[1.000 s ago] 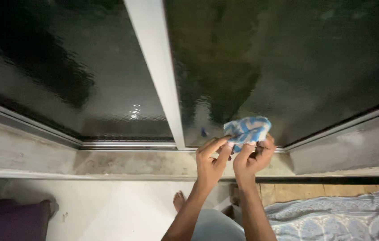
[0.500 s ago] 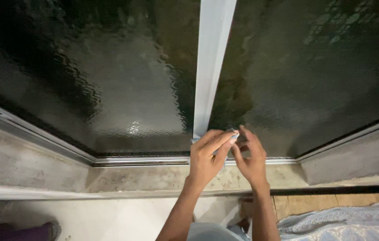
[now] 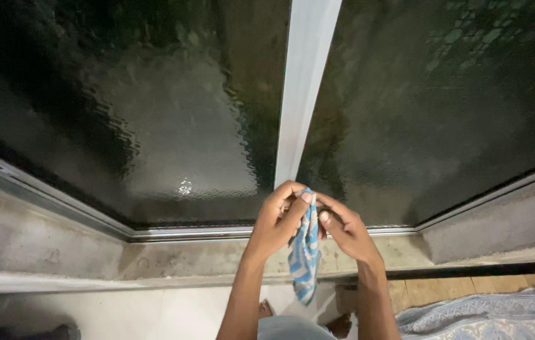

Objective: The person sprays a cleaning solution onto a sliding glass door and wipes the surface with a blue and white striped cloth. They repeatedly spray and wipe different sections of the glass, including the frame and the upper track, to remove dirt and streaks.

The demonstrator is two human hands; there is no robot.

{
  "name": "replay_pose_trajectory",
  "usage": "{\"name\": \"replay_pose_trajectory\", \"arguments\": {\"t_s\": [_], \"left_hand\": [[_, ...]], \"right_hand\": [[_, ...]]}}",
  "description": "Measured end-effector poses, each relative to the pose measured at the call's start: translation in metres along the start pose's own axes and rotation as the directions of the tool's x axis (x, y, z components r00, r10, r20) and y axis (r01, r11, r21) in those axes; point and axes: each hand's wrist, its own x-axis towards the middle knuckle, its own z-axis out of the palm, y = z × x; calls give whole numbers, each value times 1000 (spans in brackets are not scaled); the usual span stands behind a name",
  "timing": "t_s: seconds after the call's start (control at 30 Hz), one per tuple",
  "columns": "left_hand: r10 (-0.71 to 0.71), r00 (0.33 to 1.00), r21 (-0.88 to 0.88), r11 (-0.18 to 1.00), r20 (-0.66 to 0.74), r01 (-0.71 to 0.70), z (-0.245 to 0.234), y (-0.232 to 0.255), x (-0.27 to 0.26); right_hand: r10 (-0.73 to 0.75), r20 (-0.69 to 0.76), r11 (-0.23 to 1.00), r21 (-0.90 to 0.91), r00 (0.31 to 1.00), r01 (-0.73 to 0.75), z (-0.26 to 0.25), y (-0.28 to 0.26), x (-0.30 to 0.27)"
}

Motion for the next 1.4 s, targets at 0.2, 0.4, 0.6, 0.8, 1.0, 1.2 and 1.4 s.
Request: {"name": "replay_pose_trajectory", "arguments": {"t_s": [0.2, 0.4, 0.6, 0.8, 1.0, 1.2, 1.4], "left_hand": [[143, 979, 269, 947, 148, -179, -6, 17, 0], [225, 949, 427, 853, 220, -301, -15, 35, -2], [141, 990, 581, 805, 12, -122, -21, 39, -15], [76, 960, 477, 876, -270, 65, -26, 32, -19], [385, 816, 479, 864, -432, -154, -16, 9, -15], [548, 771, 491, 794, -324, -359, 0, -26, 1], [616, 775, 446, 737, -137, -508, -6, -47, 24]], "right_hand": [[-69, 50, 998, 8, 996, 68, 2, 5, 1], [-163, 22, 966, -200, 986, 164, 4, -21, 4], [-108, -43, 849, -523, 993, 70, 8, -56, 16], [-41, -164, 838, -543, 986, -56, 24, -72, 21], [-389, -303, 750, -652, 870, 108, 53, -68, 29], [-711, -309, 566, -785, 632, 252, 73, -45, 45], [-840, -145, 356, -874, 523, 330, 80, 5, 86]]}}
